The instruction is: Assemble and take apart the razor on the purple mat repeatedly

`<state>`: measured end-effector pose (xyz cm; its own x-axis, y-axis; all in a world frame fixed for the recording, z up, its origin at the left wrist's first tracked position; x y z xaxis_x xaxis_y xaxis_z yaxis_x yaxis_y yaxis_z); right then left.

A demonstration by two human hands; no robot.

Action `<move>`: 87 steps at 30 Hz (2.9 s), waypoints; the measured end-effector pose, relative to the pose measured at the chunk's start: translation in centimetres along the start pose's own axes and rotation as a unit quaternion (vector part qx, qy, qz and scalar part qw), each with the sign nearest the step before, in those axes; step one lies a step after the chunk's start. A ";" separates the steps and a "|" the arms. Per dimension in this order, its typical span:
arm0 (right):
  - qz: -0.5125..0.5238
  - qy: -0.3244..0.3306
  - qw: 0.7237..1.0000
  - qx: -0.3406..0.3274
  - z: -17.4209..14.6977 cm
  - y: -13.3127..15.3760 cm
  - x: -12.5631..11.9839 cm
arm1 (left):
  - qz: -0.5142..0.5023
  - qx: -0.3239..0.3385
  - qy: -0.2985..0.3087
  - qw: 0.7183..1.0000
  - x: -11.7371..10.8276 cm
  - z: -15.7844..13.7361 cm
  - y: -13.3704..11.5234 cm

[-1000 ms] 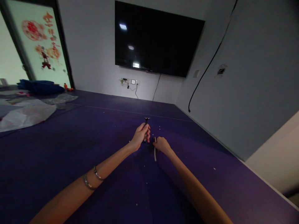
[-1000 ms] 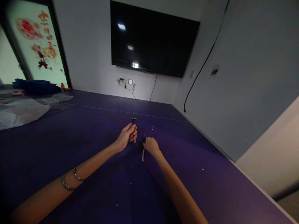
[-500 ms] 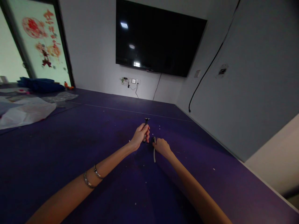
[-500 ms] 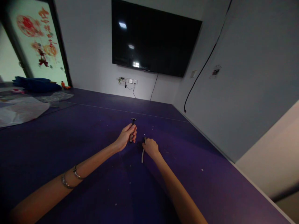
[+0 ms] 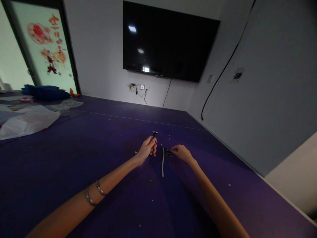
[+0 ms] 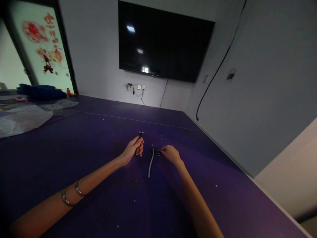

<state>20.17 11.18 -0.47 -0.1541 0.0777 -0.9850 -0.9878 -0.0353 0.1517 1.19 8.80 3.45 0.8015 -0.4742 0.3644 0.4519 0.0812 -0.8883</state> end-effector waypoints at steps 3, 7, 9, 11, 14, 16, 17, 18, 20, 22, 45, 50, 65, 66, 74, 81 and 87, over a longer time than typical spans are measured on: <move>0.004 0.002 1.000 -0.030 0.3 0.2 0.8 | 0.003 -0.004 0.001 1.000 -0.2 0.0 0.4; 0.001 -0.005 0.998 -0.064 0.4 0.6 1.2 | 0.007 -0.008 -0.003 1.000 -0.4 0.1 1.0; -0.002 -0.010 0.997 -0.072 0.3 0.8 1.2 | 0.011 -0.010 -0.004 1.000 -0.6 0.1 1.3; -0.009 -0.018 0.997 -0.072 0.2 1.0 1.0 | 0.015 -0.012 -0.004 1.000 -0.6 0.1 1.5; -0.036 -0.027 0.997 -0.060 -0.1 1.6 0.7 | 0.018 -0.013 -0.007 1.000 -0.7 0.1 1.7; -0.053 -0.033 0.997 -0.055 -0.2 2.0 0.4 | 0.019 -0.015 -0.008 1.000 -0.7 0.1 1.7; -0.056 -0.034 0.996 -0.056 -0.3 2.2 0.3 | 0.018 -0.016 -0.009 1.000 -0.7 0.1 1.7; -0.056 -0.033 0.996 -0.057 -0.4 2.4 0.3 | 0.018 -0.018 -0.008 1.000 -0.6 0.1 1.7; -0.050 -0.030 0.997 -0.054 -0.4 2.5 0.4 | 0.015 -0.020 -0.006 1.000 -0.5 0.1 1.8; -0.044 -0.032 0.997 -0.048 -0.3 2.4 0.4 | 0.013 -0.022 -0.002 1.000 -0.4 0.1 1.9; 0.342 -0.068 0.937 0.027 1.7 -1.1 -0.2 | 0.012 -0.047 -0.014 0.999 -0.8 -0.3 3.3; 0.397 -0.049 0.916 0.033 1.9 -1.5 -0.2 | 0.012 -0.052 -0.024 0.998 -1.0 -0.4 3.6; 0.417 -0.045 0.907 -0.044 0.3 2.2 -4.0 | 0.035 -0.064 0.021 0.997 0.8 -1.1 3.9; 0.417 -0.042 0.906 -0.058 0.0 2.8 -4.5 | 0.041 -0.055 0.027 0.997 1.1 -1.2 3.7; 0.419 -0.030 0.898 -0.133 -2.2 6.3 -7.0 | 0.046 -0.023 0.037 0.998 1.5 -1.3 3.7; 0.414 -0.037 0.895 -0.159 -3.0 7.5 -7.9 | 0.044 -0.010 0.037 0.998 1.5 -1.4 3.5; 0.398 -0.039 0.902 -0.164 -3.2 7.6 -8.1 | 0.044 -0.019 0.040 0.998 1.5 -1.4 3.6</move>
<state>13.94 7.10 8.38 -0.8256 -0.0325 -0.5633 -0.5049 -0.4032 0.7633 3.52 7.13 0.39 0.8033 -0.5345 0.2628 0.3652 0.0935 -0.9262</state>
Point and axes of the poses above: each hand's wrist, its own z-axis towards the middle knuckle, its own x-axis out of the palm, y = z × x, the point moved 9 cm from there along z, towards the middle knuckle, and after that the axes turned 9 degrees about -z, right-handed, at the moved point
